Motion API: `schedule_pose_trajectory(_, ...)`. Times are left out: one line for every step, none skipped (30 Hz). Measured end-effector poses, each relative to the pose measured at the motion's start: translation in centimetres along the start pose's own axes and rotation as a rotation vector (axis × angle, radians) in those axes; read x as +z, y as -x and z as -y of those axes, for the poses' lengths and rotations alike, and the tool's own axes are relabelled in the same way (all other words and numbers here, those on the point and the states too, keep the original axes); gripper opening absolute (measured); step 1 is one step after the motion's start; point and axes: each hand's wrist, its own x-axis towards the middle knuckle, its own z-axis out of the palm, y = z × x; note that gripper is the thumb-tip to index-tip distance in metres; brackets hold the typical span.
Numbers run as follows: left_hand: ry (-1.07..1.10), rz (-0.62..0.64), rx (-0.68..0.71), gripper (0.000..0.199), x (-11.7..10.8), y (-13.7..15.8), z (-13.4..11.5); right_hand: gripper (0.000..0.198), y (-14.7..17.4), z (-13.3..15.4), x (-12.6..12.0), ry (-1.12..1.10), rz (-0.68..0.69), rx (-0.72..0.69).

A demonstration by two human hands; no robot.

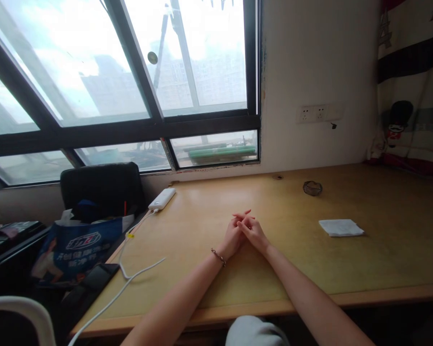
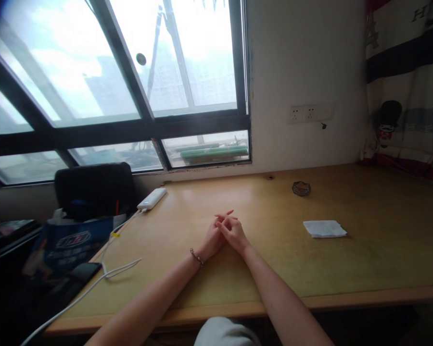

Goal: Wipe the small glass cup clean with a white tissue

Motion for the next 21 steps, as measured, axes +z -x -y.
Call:
schedule_pose_trajectory(0.020,-0.005,-0.017,0.048,0.0,0.0,0.0,0.034,0.0,0.0,0.1,0.009,-0.018,-0.003)
schedule_pose_trajectory(0.026,-0.015,-0.029,0.044,0.0,0.0,0.0,0.033,0.0,0.0,0.1,0.019,-0.033,-0.004)
schedule_pose_trajectory(0.025,-0.025,-0.037,0.041,0.0,0.0,0.1,0.032,0.0,0.0,0.2,0.029,-0.048,0.000)
schedule_pose_trajectory(0.021,-0.032,-0.042,0.038,0.0,-0.1,0.1,0.031,-0.1,-0.1,0.3,0.042,-0.064,0.008)
schedule_pose_trajectory(0.016,-0.035,-0.047,0.036,0.0,-0.2,0.2,0.030,-0.1,-0.2,0.3,0.058,-0.076,0.018)
schedule_pose_trajectory(0.009,-0.036,-0.053,0.035,0.0,-0.3,0.4,0.029,0.0,-0.3,0.3,0.073,-0.088,0.027)
schedule_pose_trajectory(0.001,-0.038,-0.058,0.035,-0.1,-0.4,0.5,0.028,0.0,-0.3,0.3,0.085,-0.100,0.032)
schedule_pose_trajectory(-0.008,-0.041,-0.061,0.035,-0.1,-0.5,0.6,0.027,0.1,-0.3,0.2,0.095,-0.110,0.034)
schedule_pose_trajectory(-0.017,-0.043,-0.063,0.036,-0.2,-0.6,0.8,0.027,0.1,-0.4,0.2,0.102,-0.120,0.034)
schedule_pose_trajectory(-0.027,-0.044,-0.066,0.036,-0.3,-0.7,0.9,0.026,0.2,-0.3,0.2,0.108,-0.127,0.032)
schedule_pose_trajectory(-0.037,-0.044,-0.069,0.037,-0.4,-0.8,1.0,0.026,0.2,-0.3,0.1,0.113,-0.131,0.030)
schedule_pose_trajectory(-0.045,-0.044,-0.073,0.038,-0.4,-0.8,1.0,0.026,0.2,-0.3,0.1,0.116,-0.132,0.029)
schedule_pose_trajectory(-0.052,-0.046,-0.078,0.039,-0.5,-0.9,1.1,0.026,0.2,-0.4,0.1,0.120,-0.131,0.029)
schedule_pose_trajectory(-0.056,-0.051,-0.084,0.039,-0.5,-0.9,1.1,0.026,0.2,-0.4,0.1,0.124,-0.129,0.029)
schedule_pose_trajectory(-0.058,-0.055,-0.089,0.040,-0.6,-0.9,1.1,0.026,0.1,-0.5,0.1,0.129,-0.127,0.031)
schedule_pose_trajectory(-0.054,-0.058,-0.093,0.040,-0.5,-0.8,1.1,0.026,0.1,-0.5,0.2,0.134,-0.125,0.033)
schedule_pose_trajectory(-0.044,-0.058,-0.095,0.040,-0.5,-0.8,1.1,0.026,0.0,-0.6,0.2,0.139,-0.125,0.035)
schedule_pose_trajectory(-0.030,-0.056,-0.097,0.040,-0.4,-0.8,1.0,0.026,0.0,-0.6,0.2,0.143,-0.123,0.035)
schedule_pose_trajectory(-0.014,-0.055,-0.100,0.040,-0.4,-0.7,1.0,0.026,0.0,-0.7,0.2,0.147,-0.119,0.033)
schedule_pose_trajectory(0.002,-0.056,-0.103,0.040,-0.3,-0.7,0.9,0.026,0.0,-0.7,0.2,0.149,-0.111,0.031)
schedule_pose_trajectory(0.017,-0.059,-0.106,0.041,-0.2,-0.7,0.8,0.026,0.0,-0.6,0.2,0.151,-0.103,0.029)
